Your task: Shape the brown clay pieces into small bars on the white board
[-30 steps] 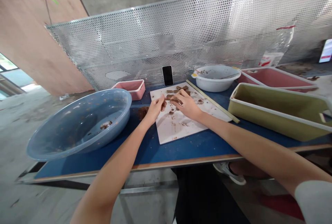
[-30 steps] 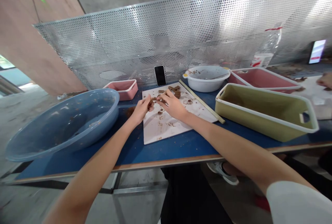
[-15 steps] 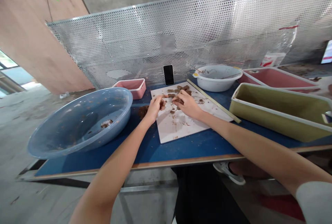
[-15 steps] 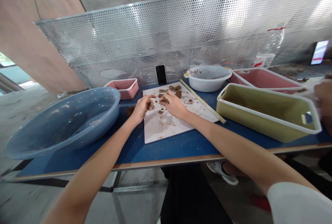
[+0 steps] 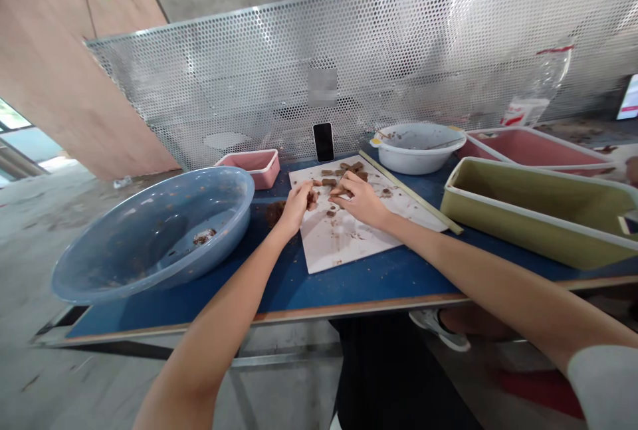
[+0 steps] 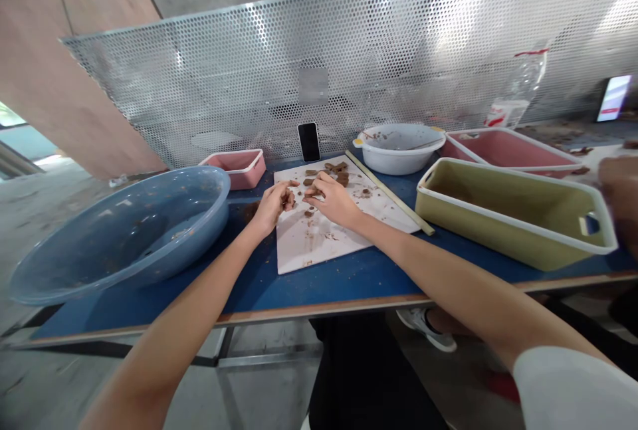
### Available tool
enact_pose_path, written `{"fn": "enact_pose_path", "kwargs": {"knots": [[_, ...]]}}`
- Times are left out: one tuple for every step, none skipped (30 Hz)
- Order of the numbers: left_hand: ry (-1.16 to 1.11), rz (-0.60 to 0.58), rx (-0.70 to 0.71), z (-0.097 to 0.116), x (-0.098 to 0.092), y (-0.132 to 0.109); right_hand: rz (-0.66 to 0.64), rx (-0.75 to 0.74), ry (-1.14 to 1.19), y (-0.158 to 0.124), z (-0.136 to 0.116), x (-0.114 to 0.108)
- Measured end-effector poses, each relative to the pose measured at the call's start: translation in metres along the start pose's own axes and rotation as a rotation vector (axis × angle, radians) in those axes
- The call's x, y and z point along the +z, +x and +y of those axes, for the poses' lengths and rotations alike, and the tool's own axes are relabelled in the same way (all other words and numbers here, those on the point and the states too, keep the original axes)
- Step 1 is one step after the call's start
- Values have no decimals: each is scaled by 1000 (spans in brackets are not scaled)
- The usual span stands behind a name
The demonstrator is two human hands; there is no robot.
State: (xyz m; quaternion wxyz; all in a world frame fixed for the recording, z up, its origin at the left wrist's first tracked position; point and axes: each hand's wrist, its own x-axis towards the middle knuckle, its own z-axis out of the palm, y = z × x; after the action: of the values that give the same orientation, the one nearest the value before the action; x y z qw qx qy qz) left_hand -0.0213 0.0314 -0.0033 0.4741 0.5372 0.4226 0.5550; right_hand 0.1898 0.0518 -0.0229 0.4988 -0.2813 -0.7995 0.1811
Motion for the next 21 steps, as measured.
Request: {"fn": "enact_pose_path", "kwargs": {"knots": [[-7, 1, 2, 0, 0, 0, 6, -5, 5, 0, 0, 0], [-12, 0, 2, 0, 0, 0, 7, -9, 5, 0, -1, 0], [-14, -1, 3, 0, 0, 0, -2, -12, 2, 0, -2, -1], [-15, -3, 4, 0, 0, 0, -17, -12, -4, 0, -2, -1], [-15, -6, 4, -1, 0, 0, -36, -11, -11, 0, -3, -1], [-15, -9, 5, -1, 0, 0, -53, -9, -17, 0, -4, -2], [-14, -13, 4, -1, 0, 0, -67, -5, -22, 0, -5, -2], [-12, -16, 3, -1, 0, -1, -75, 1, -25, -1, -6, -2], [-8, -19, 0, -1, 0, -1, -78, 10, -25, -1, -6, -2], [-1, -22, 0, -1, 1, -1, -77, 23, -18, -1, -7, -3], [10, -22, 6, 0, 1, -2, -75, 38, -5, -1, -8, -3], [25, -22, 20, 0, 2, -2, -72, 57, 12, -2, -9, -3], [49, -23, 44, 1, 2, -4, -65, 77, 31, -2, -9, -4], [80, -28, 81, 2, 3, -5, -56, 97, 50, -2, -9, -5], [121, -40, 129, 4, 3, -7, -49, 112, 65, -1, -10, -6], [166, -56, 187, 6, 4, -9, -46, 124, 75, -1, -9, -6], [215, -73, 248, 7, 5, -11, -47, 133, 83, 0, -9, -7], [263, -88, 304, 9, 6, -12, -49, 138, 90, 0, -8, -7], [307, -96, 353, 10, 7, -14, -54, 140, 94, 0, -7, -7], [343, -94, 391, 11, 8, -16, -61, 141, 98, 0, -6, -7], [369, -84, 417, 12, 9, -17, -67, 141, 102, 0, -5, -6]]}}
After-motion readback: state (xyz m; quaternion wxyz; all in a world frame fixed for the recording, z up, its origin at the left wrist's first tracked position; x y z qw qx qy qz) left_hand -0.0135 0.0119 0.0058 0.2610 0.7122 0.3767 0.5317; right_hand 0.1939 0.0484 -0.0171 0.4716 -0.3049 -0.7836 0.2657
